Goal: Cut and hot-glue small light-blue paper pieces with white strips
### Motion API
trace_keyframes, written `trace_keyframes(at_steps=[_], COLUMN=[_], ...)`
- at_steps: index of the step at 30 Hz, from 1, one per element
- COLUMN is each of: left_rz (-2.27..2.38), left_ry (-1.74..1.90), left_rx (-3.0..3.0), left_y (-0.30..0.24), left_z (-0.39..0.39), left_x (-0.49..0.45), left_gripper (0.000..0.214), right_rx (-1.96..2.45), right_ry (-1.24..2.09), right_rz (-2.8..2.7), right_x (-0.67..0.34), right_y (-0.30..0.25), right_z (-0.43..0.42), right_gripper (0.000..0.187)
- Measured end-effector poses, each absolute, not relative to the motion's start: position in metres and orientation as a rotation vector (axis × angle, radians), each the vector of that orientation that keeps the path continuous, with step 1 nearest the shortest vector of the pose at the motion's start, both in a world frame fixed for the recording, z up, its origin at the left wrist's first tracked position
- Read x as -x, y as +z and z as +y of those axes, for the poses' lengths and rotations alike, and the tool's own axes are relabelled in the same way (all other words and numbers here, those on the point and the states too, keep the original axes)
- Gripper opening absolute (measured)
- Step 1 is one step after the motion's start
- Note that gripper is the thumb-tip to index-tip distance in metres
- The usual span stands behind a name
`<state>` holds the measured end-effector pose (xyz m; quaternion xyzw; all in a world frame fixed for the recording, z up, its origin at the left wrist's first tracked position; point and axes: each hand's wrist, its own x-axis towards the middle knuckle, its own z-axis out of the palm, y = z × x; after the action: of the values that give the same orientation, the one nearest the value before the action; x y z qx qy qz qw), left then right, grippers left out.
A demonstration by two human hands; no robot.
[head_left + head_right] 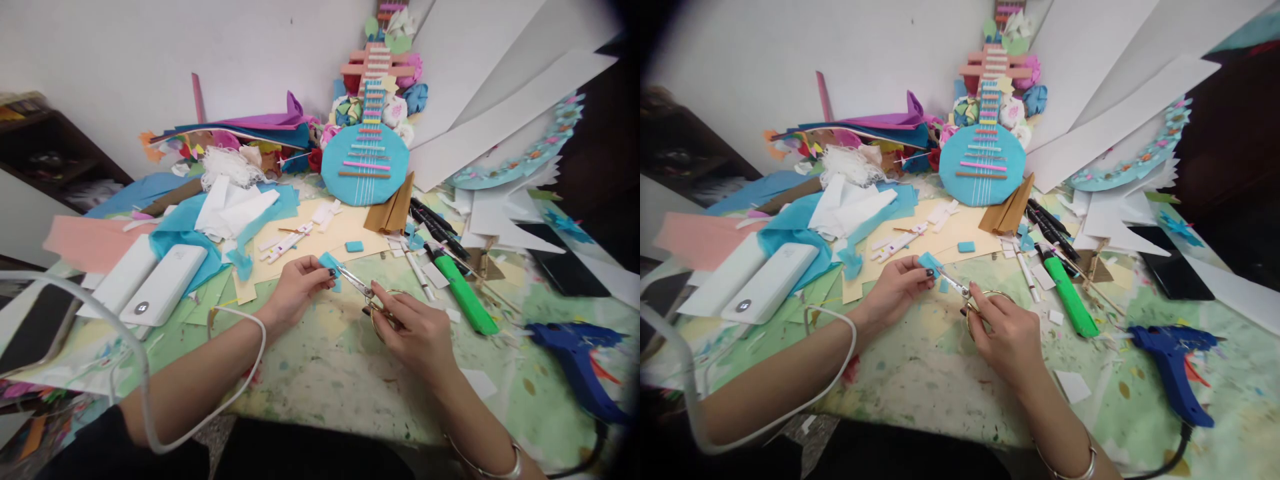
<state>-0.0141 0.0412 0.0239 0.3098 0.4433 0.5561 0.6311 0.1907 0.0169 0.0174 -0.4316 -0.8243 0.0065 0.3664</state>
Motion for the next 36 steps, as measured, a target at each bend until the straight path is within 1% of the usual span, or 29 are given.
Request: trace_keyframes(at_steps=[13,27,36], left_rz=[1.019,1.033,1.014], left_ry=[1.263,1.247,1.224], left_rx=[-0.691,-0.707,-0.724], left_y=[0.0256,0.0251,0.0232], left_z=[0.0399,0.0386,0.0378], left_x=[0.0127,0.0106,0.0106], left_gripper=[0.018,0.017,0.016], right_rx=[1.179,1.122,1.128], right_ry=[-0.031,-0.118,-0.072], right_rz=[-2.106,-2.119,-2.127], right_x=[-0.1904,-0.1881,-0.188], right_y=[0.0181,0.02,0.0192], right_z=[0.0144,0.015,0.0143], right_gripper=[0.029,0.028,0.029])
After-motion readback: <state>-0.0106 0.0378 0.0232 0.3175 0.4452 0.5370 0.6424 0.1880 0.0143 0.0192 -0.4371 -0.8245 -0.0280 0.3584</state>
